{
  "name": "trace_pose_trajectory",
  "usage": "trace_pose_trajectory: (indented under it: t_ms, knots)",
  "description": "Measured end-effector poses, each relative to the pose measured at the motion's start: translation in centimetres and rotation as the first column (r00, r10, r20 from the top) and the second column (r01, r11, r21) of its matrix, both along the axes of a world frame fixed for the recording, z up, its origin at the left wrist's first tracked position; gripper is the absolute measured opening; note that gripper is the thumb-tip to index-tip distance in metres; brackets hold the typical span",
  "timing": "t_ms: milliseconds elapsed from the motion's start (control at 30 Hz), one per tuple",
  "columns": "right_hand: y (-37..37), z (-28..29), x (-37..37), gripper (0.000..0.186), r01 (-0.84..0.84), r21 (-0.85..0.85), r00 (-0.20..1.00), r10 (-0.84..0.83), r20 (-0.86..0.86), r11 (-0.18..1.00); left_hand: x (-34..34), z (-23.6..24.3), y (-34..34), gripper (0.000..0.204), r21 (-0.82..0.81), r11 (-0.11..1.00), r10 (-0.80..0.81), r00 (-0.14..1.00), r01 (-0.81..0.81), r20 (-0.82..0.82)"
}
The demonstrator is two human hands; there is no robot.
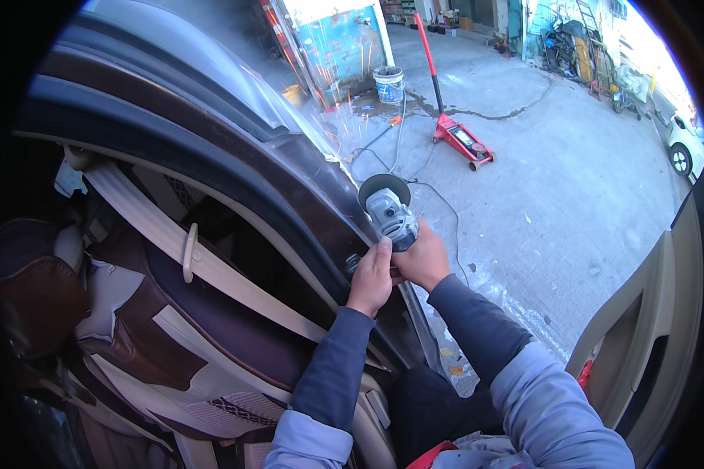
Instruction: The person retrieves a power cord and connects it to a tool, then uses a scraper to remove material from a damaged area on the rear side of a brown car. The person then uses an angle grinder to smooth the same area on the car's body.
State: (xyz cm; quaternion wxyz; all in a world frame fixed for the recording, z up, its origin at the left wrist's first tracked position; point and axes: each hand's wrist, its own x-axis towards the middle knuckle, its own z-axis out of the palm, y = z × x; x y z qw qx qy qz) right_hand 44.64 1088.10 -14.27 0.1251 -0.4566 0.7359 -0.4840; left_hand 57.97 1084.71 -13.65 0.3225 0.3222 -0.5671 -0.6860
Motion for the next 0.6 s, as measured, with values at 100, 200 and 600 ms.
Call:
trace_pose_trajectory:
  t_ms: [100, 200, 600]
  knots:
    - [0.06, 0.37, -0.01, 0.058, 0.005, 0.013, 1.000, -0.005, -0.011, 1.000, -0.06, -0.06, -0.07, 0.055, -0.002, 1.000, 0.002, 1.000, -0.002, -0.009]
    - [0.15, 0.48, 0.07, 0.058, 0.004, -0.005, 1.000, -0.004, 0.012, 1.000, 0.11, -0.17, -0.26, 0.060, 0.000, 1.000, -0.021, 1.000, 0.021, 0.020]
    - [0.07, -0.30, -0.09, 0.057, 0.007, -0.019, 1.000, -0.007, 0.006, 1.000, 0.13, -0.24, -0.36, 0.063, -0.036, 0.998, -0.042, 0.996, 0.045, 0.073]
